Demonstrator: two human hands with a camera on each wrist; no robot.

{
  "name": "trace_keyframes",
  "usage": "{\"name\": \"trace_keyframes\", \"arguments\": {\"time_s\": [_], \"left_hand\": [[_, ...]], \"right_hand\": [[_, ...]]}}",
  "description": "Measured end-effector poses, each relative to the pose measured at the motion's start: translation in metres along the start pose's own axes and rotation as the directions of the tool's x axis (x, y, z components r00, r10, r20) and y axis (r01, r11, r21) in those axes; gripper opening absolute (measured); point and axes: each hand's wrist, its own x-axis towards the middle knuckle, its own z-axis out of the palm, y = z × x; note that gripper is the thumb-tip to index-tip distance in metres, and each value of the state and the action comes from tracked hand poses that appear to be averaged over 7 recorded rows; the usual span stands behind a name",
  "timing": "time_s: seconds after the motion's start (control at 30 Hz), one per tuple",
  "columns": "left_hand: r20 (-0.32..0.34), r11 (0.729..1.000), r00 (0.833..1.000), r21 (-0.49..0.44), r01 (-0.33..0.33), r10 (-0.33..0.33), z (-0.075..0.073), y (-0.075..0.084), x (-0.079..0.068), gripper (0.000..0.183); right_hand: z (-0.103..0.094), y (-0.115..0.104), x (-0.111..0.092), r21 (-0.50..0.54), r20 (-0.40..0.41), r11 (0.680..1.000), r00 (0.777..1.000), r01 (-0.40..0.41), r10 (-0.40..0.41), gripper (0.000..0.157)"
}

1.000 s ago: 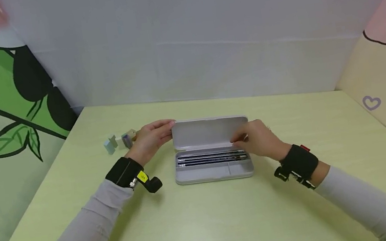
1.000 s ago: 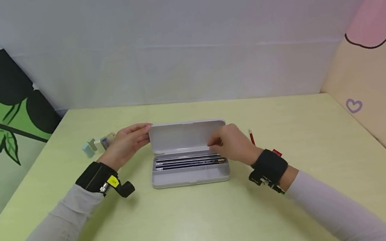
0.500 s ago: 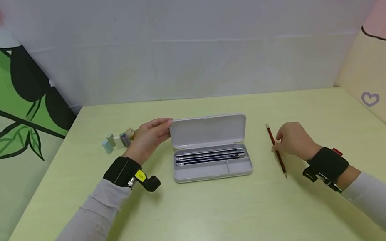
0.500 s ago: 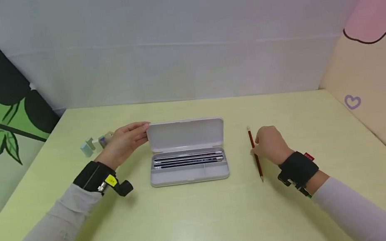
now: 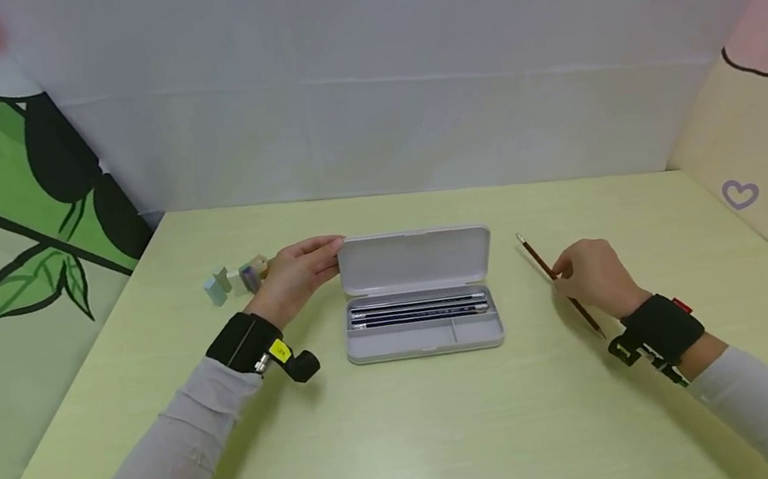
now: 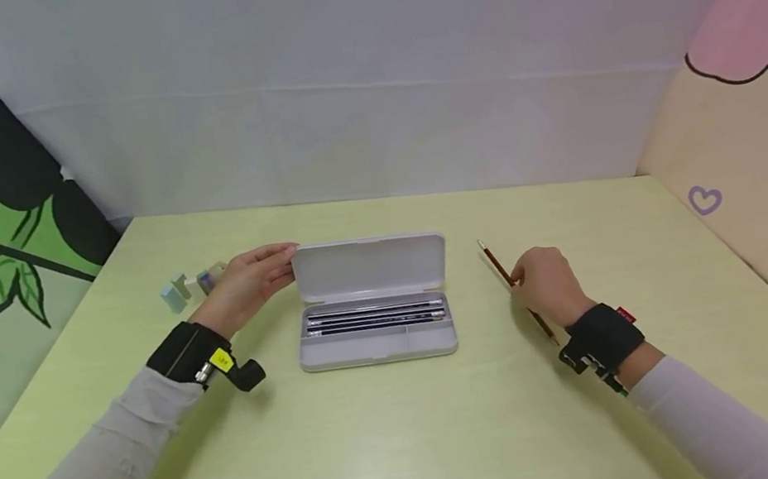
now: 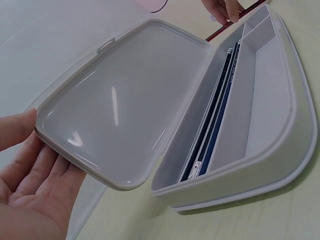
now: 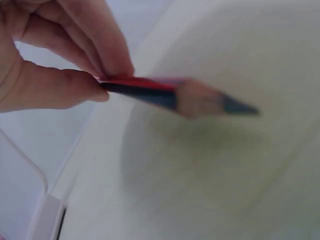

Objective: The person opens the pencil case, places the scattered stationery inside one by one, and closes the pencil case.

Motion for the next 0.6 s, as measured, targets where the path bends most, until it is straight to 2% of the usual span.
{"name": "trace_keyframes", "arguments": {"time_s": [0.1, 0.3, 0.43, 0.6], "left_hand": [[-0.002, 1.0, 1.0, -0.003, 0.004, -0.004, 0.0, 0.0, 0.0, 0.044], [-0.006, 1.0, 1.0, -0.011, 0.0, 0.0, 0.0, -0.002, 0.001, 0.044], [0.0, 1.0, 1.0, -0.003, -0.005, 0.005, 0.0, -0.002, 0.002, 0.046], [0.002, 1.0, 1.0, -0.004, -0.004, 0.004, 0.0, -0.002, 0.001, 0.046]], "right_hand": [[-0.004, -0.001, 0.002, 0.013, -0.095, 0.998, 0.993, 0.066, -0.065, 0.012], [-0.012, -0.012, 0.011, 0.016, -0.26, 0.986, 0.953, 0.168, -0.159, 0.012], [-0.015, -0.023, 0.018, 0.049, -0.309, 0.977, 0.933, 0.207, -0.182, 0.013], [-0.013, -0.038, 0.024, 0.101, -0.329, 0.96, 0.919, 0.261, -0.215, 0.014]]}}
